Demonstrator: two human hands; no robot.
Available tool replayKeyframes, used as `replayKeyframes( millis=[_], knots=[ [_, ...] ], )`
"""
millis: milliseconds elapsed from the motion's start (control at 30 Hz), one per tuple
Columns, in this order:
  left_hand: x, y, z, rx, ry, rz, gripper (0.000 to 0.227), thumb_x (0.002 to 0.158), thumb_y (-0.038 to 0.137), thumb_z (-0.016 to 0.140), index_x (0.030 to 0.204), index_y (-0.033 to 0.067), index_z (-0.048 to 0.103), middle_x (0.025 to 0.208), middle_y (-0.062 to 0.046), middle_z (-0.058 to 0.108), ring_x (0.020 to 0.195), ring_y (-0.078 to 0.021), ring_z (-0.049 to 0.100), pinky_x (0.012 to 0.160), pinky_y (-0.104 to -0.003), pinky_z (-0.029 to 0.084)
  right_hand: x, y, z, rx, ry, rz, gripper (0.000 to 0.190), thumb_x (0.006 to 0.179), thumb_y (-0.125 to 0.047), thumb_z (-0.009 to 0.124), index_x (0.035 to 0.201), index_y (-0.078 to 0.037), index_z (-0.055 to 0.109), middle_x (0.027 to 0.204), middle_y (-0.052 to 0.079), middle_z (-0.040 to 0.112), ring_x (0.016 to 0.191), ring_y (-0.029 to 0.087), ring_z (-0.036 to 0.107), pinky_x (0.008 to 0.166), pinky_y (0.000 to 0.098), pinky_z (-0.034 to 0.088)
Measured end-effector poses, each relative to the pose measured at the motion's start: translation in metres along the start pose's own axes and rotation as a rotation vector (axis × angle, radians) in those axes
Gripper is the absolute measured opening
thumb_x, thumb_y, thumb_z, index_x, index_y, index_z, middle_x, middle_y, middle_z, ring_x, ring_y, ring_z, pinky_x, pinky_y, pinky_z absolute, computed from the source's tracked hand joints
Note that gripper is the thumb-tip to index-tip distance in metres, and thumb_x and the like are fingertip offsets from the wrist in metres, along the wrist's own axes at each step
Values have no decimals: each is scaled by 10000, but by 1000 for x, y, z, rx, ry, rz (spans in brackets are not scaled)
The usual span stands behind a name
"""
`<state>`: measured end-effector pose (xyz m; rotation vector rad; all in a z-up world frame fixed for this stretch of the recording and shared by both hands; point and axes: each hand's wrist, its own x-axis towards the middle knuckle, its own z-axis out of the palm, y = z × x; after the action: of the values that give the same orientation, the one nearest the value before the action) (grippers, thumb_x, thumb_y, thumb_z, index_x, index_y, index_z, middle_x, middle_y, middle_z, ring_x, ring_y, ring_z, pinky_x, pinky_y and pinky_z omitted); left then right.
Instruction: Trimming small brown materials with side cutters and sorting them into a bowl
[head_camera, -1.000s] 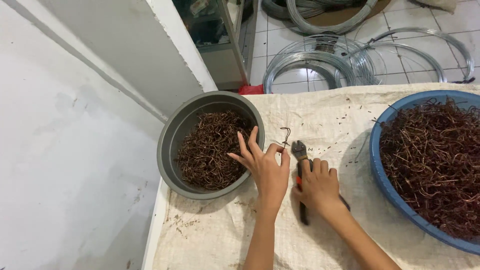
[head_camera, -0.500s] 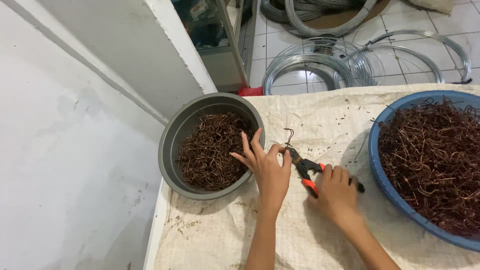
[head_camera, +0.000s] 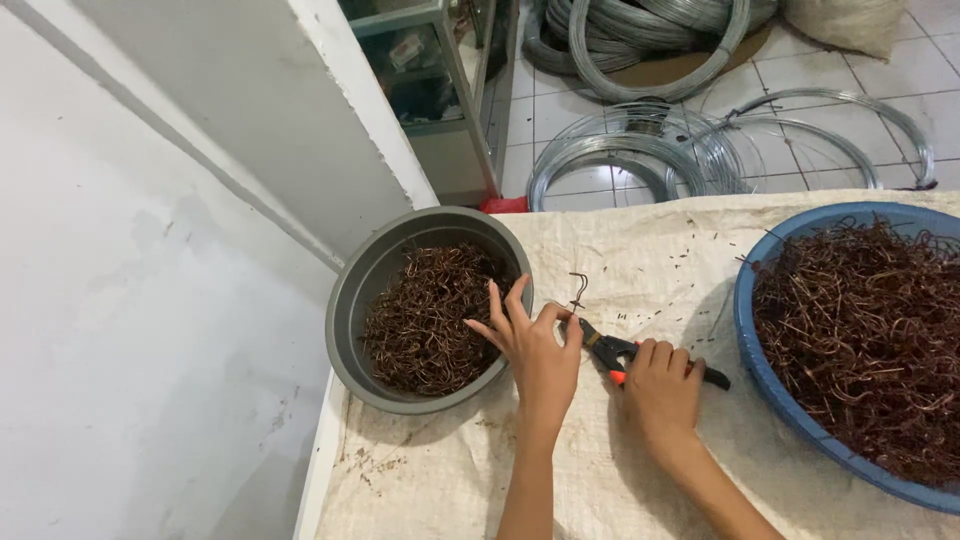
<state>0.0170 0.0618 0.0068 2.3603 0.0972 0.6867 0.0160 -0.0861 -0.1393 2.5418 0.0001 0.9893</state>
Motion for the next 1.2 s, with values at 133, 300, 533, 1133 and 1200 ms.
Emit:
replayKeyframes(
  millis=[133,300,533,1133,1200],
  knots=[
    [3,3,-6,-20,-30,-21,146,866,135,695,726,118,659,1462,-133,443,1505,-404,118,1129,-751,-120,16,26,-9,421,-742,-65,542,784,-171,697,1266,-31,493,1199,154,586,1111,335,575,849,450,564],
    [6,2,-9,-23,6,-60,132,858,141,705,733,110,682,1457,-113,467,1501,-389,162,1138,-735,-121,54,59,-37,946,-1150,102,417,878,-220,564,1284,-131,531,1229,116,569,1150,262,514,987,407,453],
    [3,5,-1,-70,44,-27,149,856,95,702,716,104,651,1438,-120,478,1499,-393,171,1135,-747,-118,76,74,-68,1566,-1198,454,143,713,85,514,751,-37,577,722,117,582,705,242,501,676,361,357],
    [1,-3,9,7,51,15,108,843,118,711,741,109,677,1378,-123,512,1471,-402,220,1119,-773,-69,62,51,-50,1374,-1079,428,93,907,-212,559,922,-149,626,711,35,569,653,190,491,640,338,371],
    [0,-7,10,23,97,48,117,832,118,735,745,115,657,1381,-124,516,1464,-425,236,1112,-782,-49,50,42,-35,1414,-1021,382,202,845,-245,623,1031,-170,648,843,19,659,750,186,559,730,324,439]
  ],
)
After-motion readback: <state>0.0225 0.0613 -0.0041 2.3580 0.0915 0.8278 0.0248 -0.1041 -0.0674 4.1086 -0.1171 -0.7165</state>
